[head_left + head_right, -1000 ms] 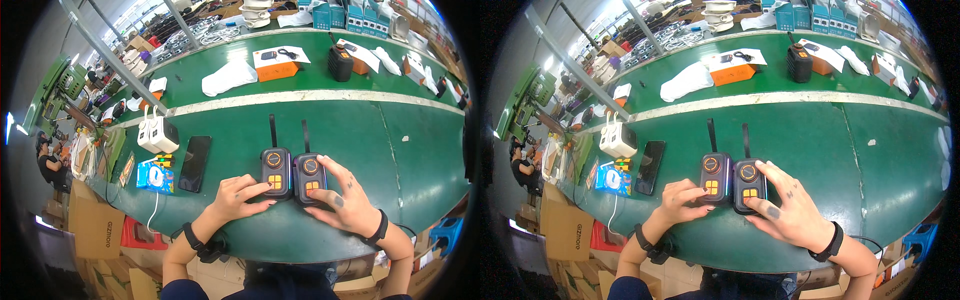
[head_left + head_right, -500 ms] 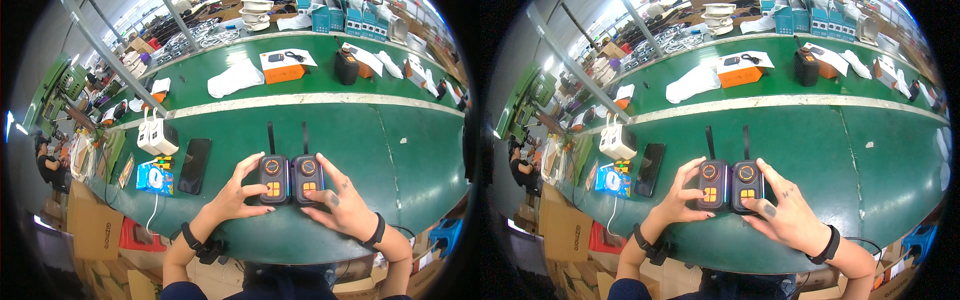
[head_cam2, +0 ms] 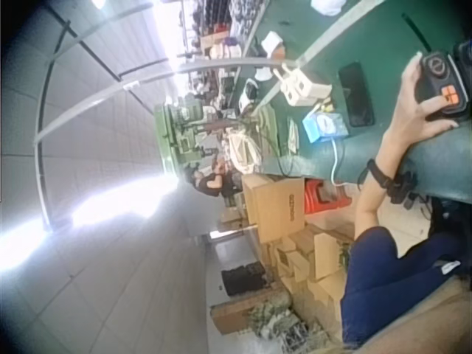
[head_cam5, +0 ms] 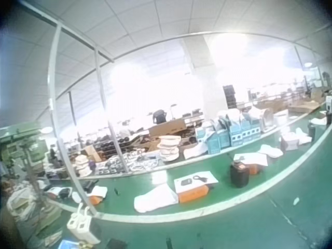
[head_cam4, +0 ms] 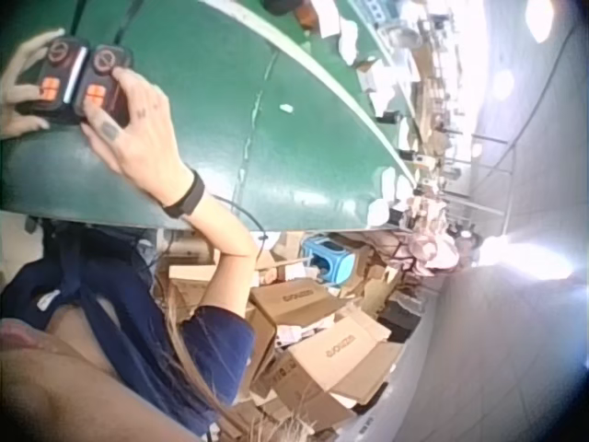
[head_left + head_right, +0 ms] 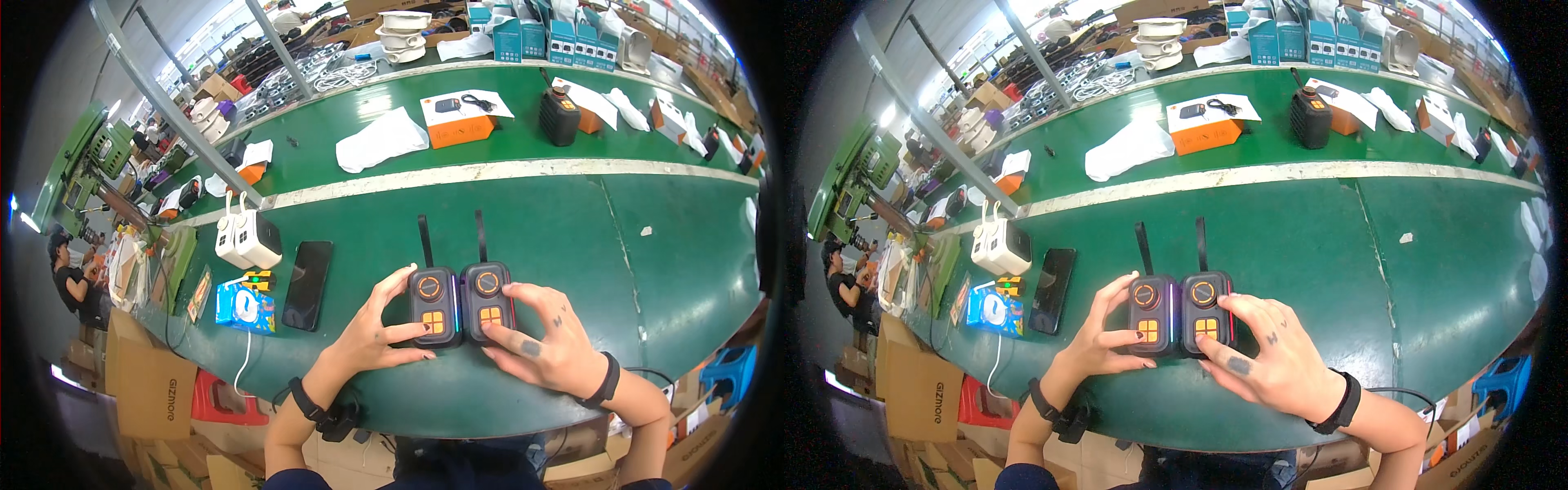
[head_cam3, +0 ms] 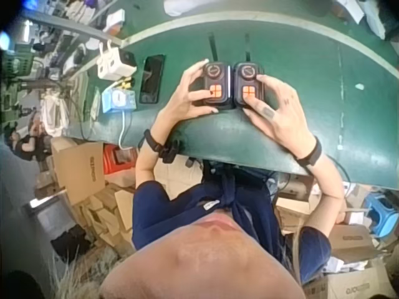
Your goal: Testing the buttons and LED indicators of handheld electronic devices on an assembly line.
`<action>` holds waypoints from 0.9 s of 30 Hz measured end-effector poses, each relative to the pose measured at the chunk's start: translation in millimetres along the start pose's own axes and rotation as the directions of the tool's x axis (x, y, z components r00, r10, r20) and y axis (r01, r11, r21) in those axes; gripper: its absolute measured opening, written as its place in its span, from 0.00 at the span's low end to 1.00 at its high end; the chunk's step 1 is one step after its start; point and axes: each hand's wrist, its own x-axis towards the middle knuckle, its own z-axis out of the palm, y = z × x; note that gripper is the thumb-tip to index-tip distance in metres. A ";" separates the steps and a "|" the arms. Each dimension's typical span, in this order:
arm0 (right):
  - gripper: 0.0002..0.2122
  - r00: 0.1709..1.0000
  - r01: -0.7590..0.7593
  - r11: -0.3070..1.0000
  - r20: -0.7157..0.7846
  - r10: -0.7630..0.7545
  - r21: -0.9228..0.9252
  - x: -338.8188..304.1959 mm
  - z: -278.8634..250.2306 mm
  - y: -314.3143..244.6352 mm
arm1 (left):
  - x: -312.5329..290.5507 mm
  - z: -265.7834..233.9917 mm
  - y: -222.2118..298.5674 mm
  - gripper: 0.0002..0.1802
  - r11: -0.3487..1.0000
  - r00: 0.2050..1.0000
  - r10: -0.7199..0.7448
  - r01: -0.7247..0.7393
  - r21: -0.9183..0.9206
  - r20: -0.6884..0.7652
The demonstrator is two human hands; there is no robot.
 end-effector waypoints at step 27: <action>0.20 0.998 0.052 0.998 0.025 -0.051 -0.035 -6.9 7.3 6.7 | -2.0 0.0 -6.3 0.27 0.998 1.000 -0.002 0.002 0.058 -0.003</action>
